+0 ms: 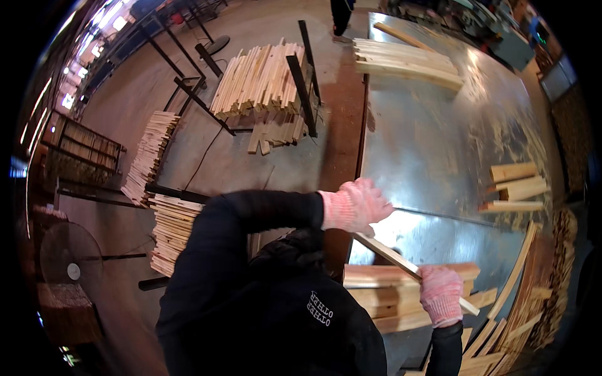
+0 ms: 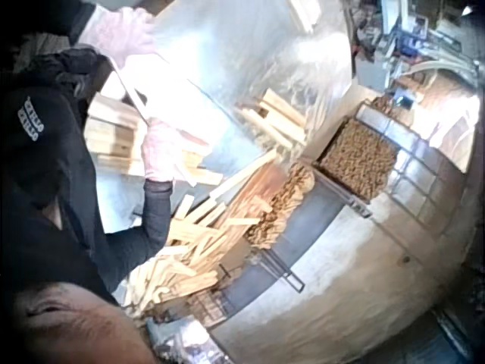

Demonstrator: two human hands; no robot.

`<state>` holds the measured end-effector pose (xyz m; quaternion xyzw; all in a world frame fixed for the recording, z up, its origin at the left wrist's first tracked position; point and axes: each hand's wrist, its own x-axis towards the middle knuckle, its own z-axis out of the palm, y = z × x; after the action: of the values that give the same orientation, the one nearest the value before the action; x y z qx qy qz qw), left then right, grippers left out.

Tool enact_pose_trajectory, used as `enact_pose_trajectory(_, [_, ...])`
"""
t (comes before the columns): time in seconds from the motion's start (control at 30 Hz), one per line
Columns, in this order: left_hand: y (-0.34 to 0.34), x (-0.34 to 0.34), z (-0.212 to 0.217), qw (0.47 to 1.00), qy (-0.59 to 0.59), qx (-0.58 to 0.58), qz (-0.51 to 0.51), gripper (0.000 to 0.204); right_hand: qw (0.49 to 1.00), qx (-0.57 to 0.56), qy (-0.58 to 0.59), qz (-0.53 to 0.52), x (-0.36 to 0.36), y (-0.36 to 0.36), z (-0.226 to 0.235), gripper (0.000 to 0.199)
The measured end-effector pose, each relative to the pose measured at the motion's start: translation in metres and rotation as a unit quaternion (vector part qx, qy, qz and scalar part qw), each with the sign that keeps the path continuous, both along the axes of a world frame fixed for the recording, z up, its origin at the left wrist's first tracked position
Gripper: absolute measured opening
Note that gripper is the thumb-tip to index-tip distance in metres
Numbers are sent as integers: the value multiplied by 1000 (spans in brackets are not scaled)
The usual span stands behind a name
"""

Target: The person sorts and stacks light-colored wooden planks on a large metal table. They pick up planks from a scattered pile, align them, and place them into neat stacks.

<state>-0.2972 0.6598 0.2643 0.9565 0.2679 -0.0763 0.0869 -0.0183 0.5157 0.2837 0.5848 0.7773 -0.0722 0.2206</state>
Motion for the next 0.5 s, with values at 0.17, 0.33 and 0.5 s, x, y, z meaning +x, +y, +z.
enact_pose_trajectory(0.17, [63,-123,-51,990,-139,1,-15,36,992,85,1,94,-73,130,13,8])
enact_pose_trajectory(0.33, [158,-315,-120,893,-341,162,245,30,864,418,232,158,-184,288,22,31])
enact_pose_trajectory(0.5, [301,-469,-177,732,-287,228,574,23,763,371,461,-261,-229,343,-90,42])
